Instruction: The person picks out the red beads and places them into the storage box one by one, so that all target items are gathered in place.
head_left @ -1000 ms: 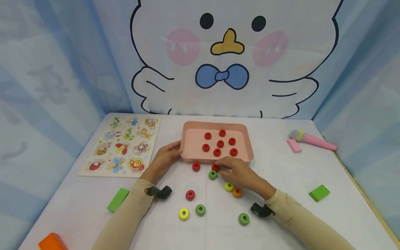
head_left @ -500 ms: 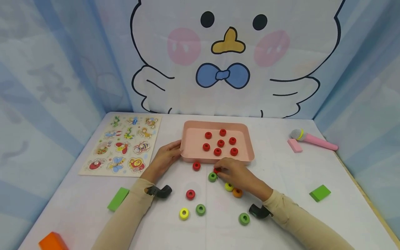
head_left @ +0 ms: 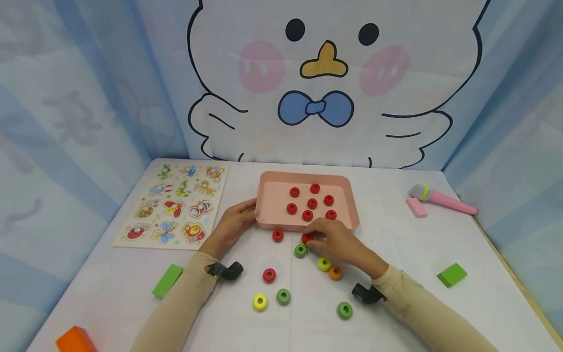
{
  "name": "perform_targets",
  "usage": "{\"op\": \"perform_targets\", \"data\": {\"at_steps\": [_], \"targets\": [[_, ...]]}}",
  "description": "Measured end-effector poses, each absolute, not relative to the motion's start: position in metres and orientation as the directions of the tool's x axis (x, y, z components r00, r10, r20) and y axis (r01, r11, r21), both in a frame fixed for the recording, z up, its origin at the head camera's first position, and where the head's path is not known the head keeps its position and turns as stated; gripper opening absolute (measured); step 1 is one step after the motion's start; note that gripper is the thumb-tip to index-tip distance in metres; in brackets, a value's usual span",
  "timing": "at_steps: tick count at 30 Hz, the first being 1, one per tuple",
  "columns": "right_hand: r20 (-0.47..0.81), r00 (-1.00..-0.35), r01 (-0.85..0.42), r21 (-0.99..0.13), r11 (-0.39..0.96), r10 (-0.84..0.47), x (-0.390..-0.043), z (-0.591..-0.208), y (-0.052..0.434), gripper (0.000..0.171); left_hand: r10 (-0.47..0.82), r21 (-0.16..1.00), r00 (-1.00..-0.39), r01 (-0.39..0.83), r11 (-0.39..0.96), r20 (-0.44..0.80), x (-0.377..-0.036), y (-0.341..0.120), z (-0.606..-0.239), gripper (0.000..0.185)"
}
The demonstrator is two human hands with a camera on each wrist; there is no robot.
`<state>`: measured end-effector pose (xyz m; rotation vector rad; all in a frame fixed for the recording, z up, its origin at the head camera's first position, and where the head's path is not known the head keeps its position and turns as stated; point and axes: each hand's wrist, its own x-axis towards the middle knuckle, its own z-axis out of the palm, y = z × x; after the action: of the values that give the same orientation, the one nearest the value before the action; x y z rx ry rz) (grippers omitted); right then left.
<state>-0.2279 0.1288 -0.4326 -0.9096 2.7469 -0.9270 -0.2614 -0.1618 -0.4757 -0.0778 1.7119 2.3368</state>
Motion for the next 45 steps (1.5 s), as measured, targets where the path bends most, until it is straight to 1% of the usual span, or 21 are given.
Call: {"op": "perform_targets", "data": {"at_steps": [4, 7, 12, 14, 20, 23, 29, 36, 42, 45], "targets": [[0.126, -0.8, -0.526, -0.618, 0.585, -0.587, -0.245, -0.413, 0.125, 0.029, 0.163, 0.933, -0.97, -0.223, -0.283, -0.182, -0.263, -0.163, -0.475, 0.054], [0.123, -0.803, -0.52, -0.625, 0.583, -0.583, -0.266, -0.4, 0.117, 0.029, 0.163, 0.934, -0.971, -0.217, -0.282, -0.177, -0.264, -0.165, -0.474, 0.054], [0.048, -0.833, -0.446, -0.648, 0.617, -0.551, -0.308, -0.387, 0.102, 0.032, 0.157, 0.932, -0.971, -0.217, -0.29, -0.177, -0.263, -0.164, -0.477, 0.054], [0.019, -0.833, -0.425, -0.661, 0.618, -0.553, -0.323, -0.384, 0.096, 0.032, 0.157, 0.933, -0.971, -0.221, -0.283, -0.183, -0.263, -0.162, -0.478, 0.053], [-0.045, -0.805, -0.418, -0.665, 0.619, -0.592, -0.366, -0.385, 0.071, 0.031, 0.14, 0.944, -0.971, -0.223, -0.244, -0.193, -0.265, -0.161, -0.478, 0.052], [-0.075, -0.789, -0.42, -0.659, 0.624, -0.609, -0.383, -0.39, 0.061, 0.031, 0.134, 0.943, -0.972, -0.221, -0.25, -0.192, -0.265, -0.161, -0.478, 0.051], [-0.134, -0.776, -0.406, -0.641, 0.652, -0.616, -0.399, -0.405, 0.045, 0.03, 0.12, 0.942, -0.976, -0.207, -0.266, -0.181, -0.264, -0.16, -0.48, 0.052], [-0.154, -0.77, -0.447, -0.563, 0.695, -0.619, -0.404, -0.421, 0.043, 0.029, 0.133, 0.942, -0.973, -0.218, -0.256, -0.19, -0.263, -0.159, -0.482, 0.052], [-0.139, -0.78, -0.438, -0.573, 0.692, -0.61, -0.405, -0.424, 0.041, 0.027, 0.144, 0.944, -0.975, -0.2, -0.263, -0.167, -0.263, -0.161, -0.48, 0.053], [-0.149, -0.772, -0.446, -0.567, 0.693, -0.618, -0.407, -0.428, 0.042, 0.029, 0.147, 0.944, -0.974, -0.208, -0.255, -0.175, -0.263, -0.163, -0.479, 0.053]]}}
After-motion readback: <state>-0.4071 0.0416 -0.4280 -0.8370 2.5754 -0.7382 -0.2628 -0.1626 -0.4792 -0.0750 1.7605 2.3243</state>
